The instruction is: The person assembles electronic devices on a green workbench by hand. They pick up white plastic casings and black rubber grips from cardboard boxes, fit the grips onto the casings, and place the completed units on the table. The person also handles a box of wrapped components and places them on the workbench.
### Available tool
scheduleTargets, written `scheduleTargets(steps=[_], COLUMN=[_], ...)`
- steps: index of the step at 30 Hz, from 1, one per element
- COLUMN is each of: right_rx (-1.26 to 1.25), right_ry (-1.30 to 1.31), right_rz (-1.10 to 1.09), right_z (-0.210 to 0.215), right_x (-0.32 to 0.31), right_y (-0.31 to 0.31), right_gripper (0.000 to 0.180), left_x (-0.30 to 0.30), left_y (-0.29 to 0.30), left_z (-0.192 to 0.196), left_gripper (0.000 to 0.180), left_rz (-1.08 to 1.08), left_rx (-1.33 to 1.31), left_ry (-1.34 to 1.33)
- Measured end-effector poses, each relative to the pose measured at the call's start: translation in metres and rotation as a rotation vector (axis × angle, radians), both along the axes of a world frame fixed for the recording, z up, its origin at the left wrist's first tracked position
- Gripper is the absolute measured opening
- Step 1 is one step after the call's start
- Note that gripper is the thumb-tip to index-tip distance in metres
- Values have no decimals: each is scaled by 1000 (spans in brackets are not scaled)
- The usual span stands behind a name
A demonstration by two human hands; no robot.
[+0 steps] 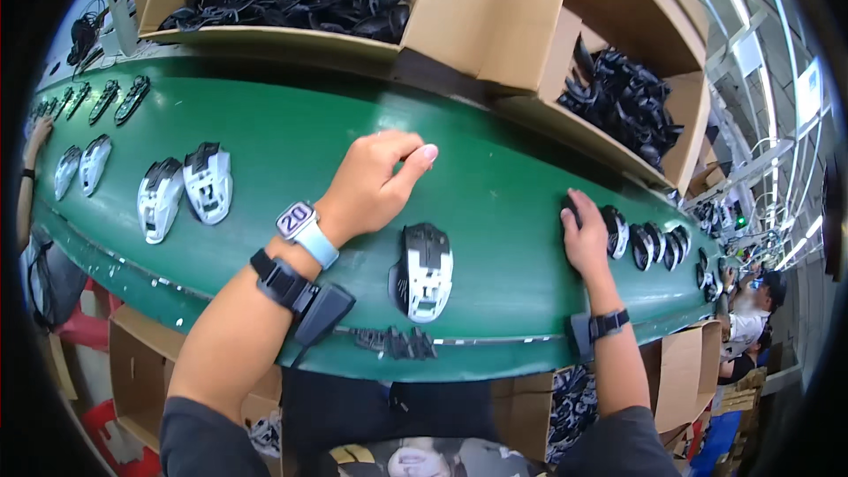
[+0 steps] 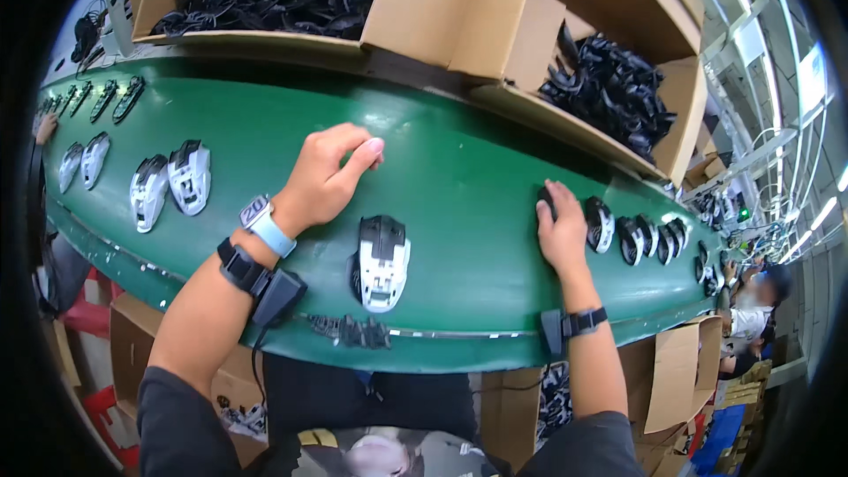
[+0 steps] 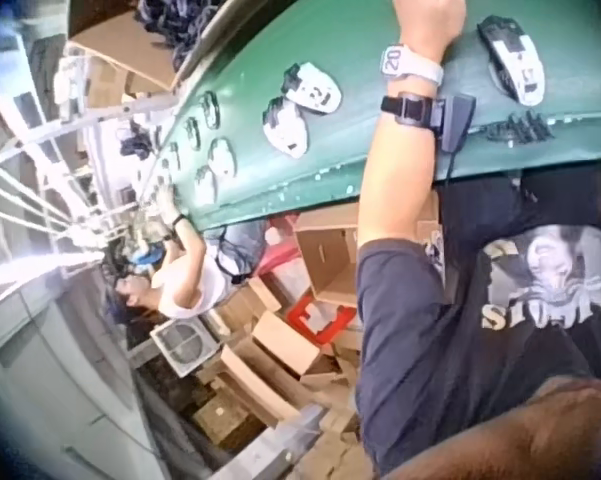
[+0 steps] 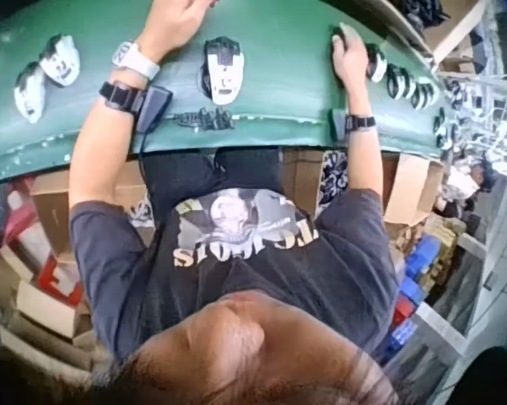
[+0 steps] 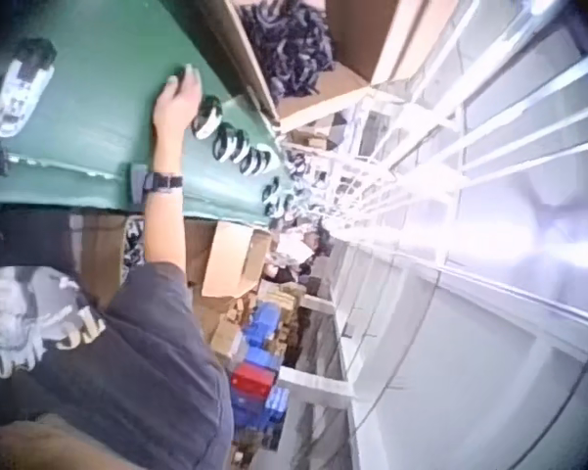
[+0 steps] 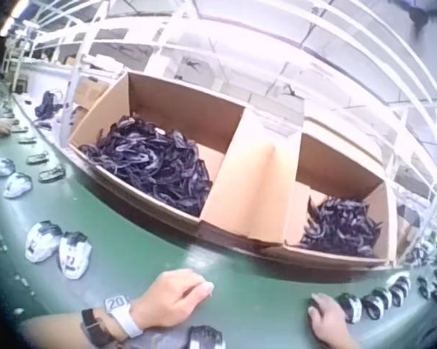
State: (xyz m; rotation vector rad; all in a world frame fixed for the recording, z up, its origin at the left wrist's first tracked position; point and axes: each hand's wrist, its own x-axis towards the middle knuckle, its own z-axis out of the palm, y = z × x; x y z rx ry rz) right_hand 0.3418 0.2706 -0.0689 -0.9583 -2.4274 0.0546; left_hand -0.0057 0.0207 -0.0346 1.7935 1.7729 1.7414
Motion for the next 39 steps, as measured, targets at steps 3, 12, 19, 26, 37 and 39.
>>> scheduleTargets(steps=[3, 12, 19, 26, 37, 39], right_rx=[72, -103, -40, -215, 63, 37], right_ry=[6, 56, 143, 100, -229, -384], right_rz=[52, 36, -70, 18, 49, -32], right_z=[6, 10, 2, 20, 161, 144], right_x=[-4, 7, 16, 9, -123, -142], right_y=[-2, 10, 2, 3, 176, 211], right_gripper=[41, 44, 41, 62, 30, 43], left_x=[6, 115, 100, 26, 28, 27], left_y=[-7, -69, -54, -13, 0, -3], left_z=[21, 33, 28, 6, 6, 8], left_gripper=[33, 77, 60, 68, 64, 66], left_rz=[91, 222, 299, 143, 7, -7], left_rx=[-258, -728, -590, -386, -336, -291], left_ry=[34, 347, 420, 496, 114, 24])
